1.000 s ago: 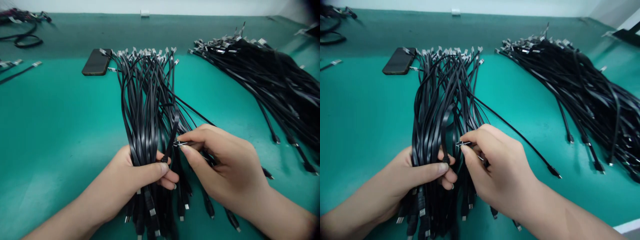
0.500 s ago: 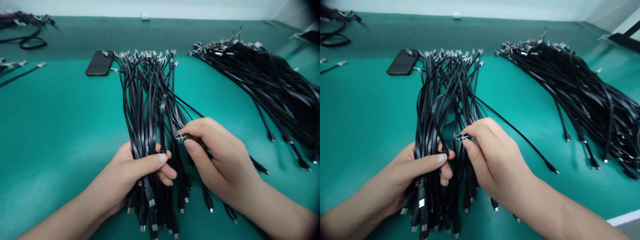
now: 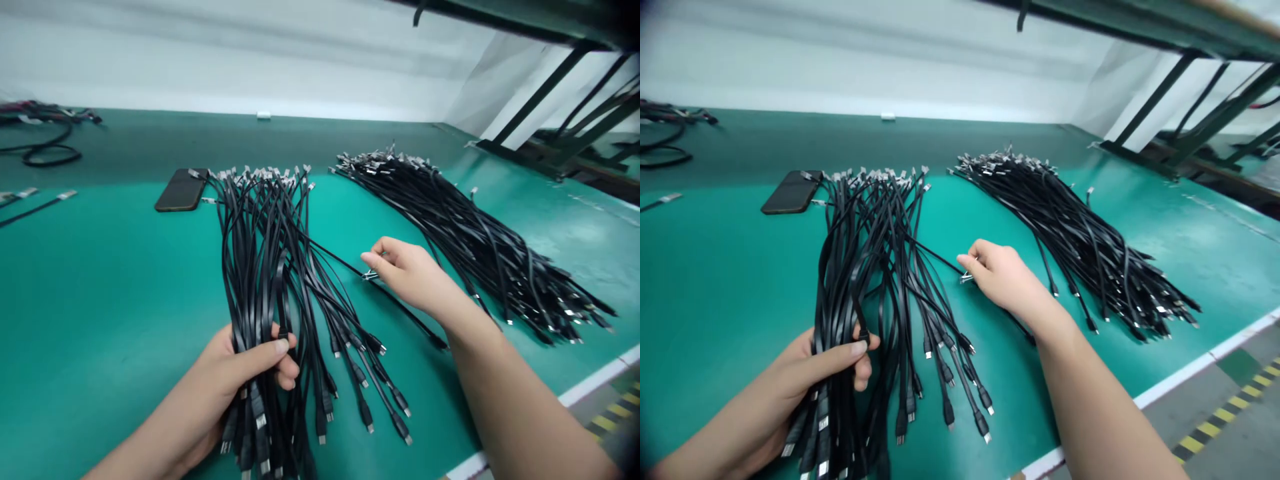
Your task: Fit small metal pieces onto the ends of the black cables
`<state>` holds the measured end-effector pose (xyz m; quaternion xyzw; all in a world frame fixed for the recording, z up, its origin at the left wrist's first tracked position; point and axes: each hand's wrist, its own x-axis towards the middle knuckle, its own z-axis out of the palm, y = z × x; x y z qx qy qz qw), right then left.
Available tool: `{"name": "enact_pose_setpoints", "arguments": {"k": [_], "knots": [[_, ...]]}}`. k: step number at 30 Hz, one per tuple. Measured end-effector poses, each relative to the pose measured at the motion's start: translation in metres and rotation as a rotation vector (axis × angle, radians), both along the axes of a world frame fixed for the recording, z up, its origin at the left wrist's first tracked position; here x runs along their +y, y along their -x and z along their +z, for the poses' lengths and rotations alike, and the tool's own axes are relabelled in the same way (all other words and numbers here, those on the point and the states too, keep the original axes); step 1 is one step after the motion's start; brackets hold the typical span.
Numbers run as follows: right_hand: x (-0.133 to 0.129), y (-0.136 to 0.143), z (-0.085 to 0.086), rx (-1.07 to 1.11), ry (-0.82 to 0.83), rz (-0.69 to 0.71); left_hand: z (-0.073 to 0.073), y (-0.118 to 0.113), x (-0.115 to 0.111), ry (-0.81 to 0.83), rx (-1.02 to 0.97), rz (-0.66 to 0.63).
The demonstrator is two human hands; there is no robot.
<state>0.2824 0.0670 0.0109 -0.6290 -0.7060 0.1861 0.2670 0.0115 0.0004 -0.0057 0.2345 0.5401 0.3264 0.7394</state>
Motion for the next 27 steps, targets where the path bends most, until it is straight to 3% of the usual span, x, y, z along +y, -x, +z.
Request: {"name": "enact_pose_setpoints", "arguments": {"k": [7, 13, 17, 21, 27], "knots": [[-0.003, 0.001, 0.004, 0.063, 0.157, 0.259, 0.003, -0.002, -0.001, -0.047, 0.066, 0.018], [0.005, -0.002, -0.006, 0.135, 0.049, 0.169, -0.006, 0.004, 0.001, -0.074, 0.108, -0.024], [0.007, -0.002, -0.011, 0.129, 0.088, 0.235, -0.001, -0.001, -0.002, -0.111, 0.147, 0.003], [0.007, -0.001, -0.010, 0.189, 0.049, 0.172, 0.004, -0.005, -0.003, -0.122, 0.163, 0.027], [0.009, 0.000, -0.016, 0.265, 0.075, 0.174, 0.001, 0.000, 0.000, -0.066, 0.122, -0.015]]}}
